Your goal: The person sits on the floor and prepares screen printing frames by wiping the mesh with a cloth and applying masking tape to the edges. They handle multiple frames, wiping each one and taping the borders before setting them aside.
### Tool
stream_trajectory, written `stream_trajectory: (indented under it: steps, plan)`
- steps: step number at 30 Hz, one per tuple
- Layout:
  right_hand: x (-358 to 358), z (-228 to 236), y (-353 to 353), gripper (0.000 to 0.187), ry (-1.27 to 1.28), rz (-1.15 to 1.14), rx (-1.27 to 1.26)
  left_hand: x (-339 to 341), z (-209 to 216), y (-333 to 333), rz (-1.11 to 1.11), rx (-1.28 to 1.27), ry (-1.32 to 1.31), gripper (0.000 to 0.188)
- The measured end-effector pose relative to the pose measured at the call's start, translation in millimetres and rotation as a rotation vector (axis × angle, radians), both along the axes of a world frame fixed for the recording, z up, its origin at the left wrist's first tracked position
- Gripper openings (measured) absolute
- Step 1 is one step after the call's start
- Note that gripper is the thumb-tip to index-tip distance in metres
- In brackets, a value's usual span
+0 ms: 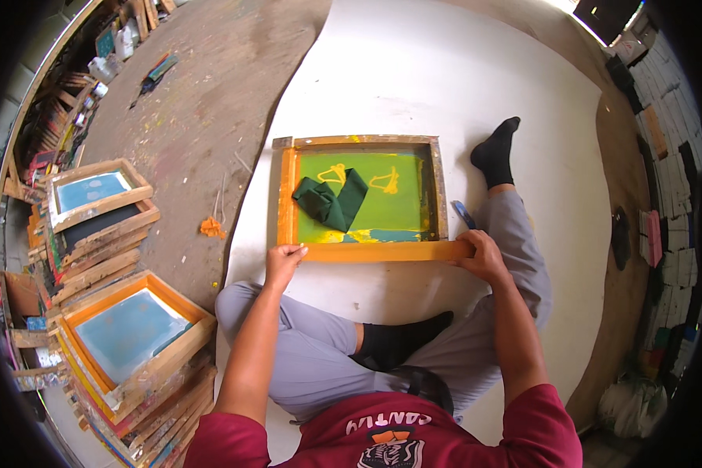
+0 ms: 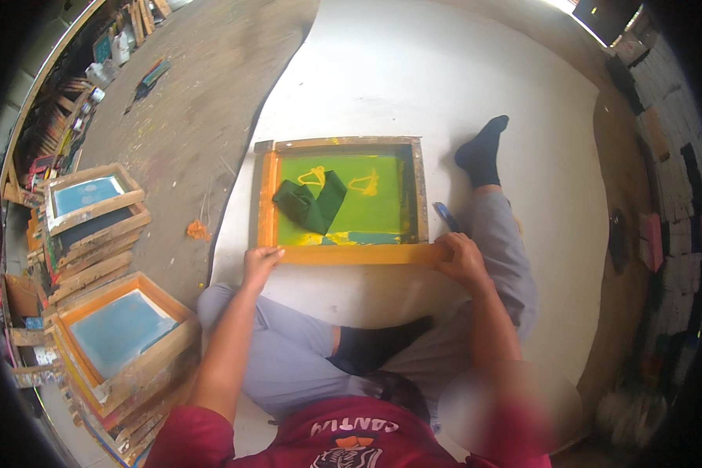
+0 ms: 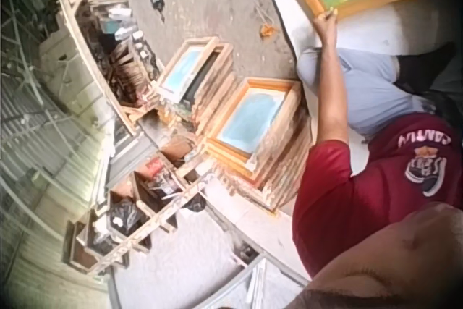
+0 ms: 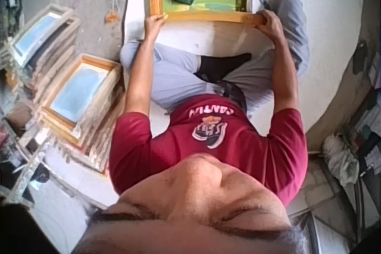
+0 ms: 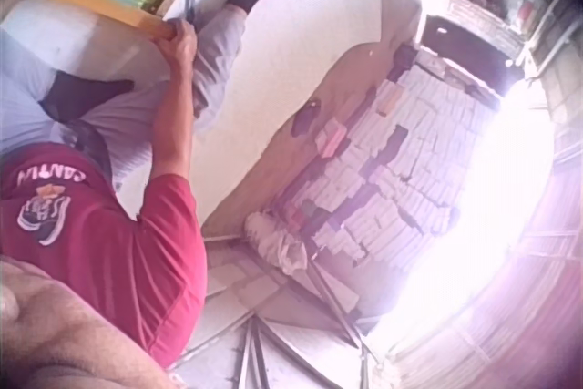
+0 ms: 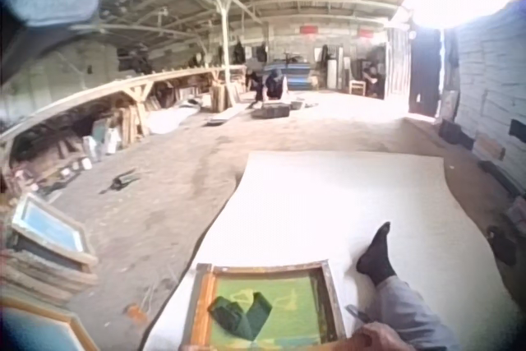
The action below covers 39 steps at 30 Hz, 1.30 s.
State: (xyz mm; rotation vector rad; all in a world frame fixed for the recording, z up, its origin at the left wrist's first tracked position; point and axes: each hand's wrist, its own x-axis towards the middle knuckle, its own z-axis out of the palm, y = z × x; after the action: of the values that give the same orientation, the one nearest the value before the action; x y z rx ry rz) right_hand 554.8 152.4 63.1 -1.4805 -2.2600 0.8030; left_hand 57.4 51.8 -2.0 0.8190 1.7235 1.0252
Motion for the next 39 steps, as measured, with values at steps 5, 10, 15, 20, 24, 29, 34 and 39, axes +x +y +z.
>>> stream_trajectory:
  steps: [5,10,15,20,24,29,34,39]
  plan:
    - [-10.0,12.7,-2.5,0.050,-0.181,0.045,0.087,-4.1,-5.7,2.9,0.021,-0.014,0.057,0.020]
    - [-0.6,-2.9,-0.9,0.054,-0.224,0.075,0.134,-11.3,-14.1,-0.3,-0.018,0.009,0.225,0.021]
    - [4.1,1.1,-3.2,0.052,0.074,-0.175,-0.140,-7.6,-5.7,6.3,0.045,-0.067,0.218,0.021]
    - [4.7,-7.9,-3.5,0.056,-0.149,0.002,0.067,-7.4,-5.6,7.2,0.052,-0.014,0.385,0.021]
    - [3.3,-14.3,-4.7,0.060,-0.293,0.034,0.193,-13.4,-12.3,7.4,0.038,-0.015,0.418,0.021]
    - [1.3,-3.8,-1.7,0.057,-0.064,-0.208,-0.115,-27.5,-28.2,4.4,0.096,-0.050,0.327,0.021]
    - [13.7,-15.7,-1.4,0.052,-0.188,-0.046,0.044,-19.0,-20.3,7.2,0.041,-0.051,0.506,0.022]
    - [1.3,-19.8,-8.1,0.047,-0.308,-0.020,0.212,-12.9,-13.4,2.5,0.016,-0.040,0.600,0.021]
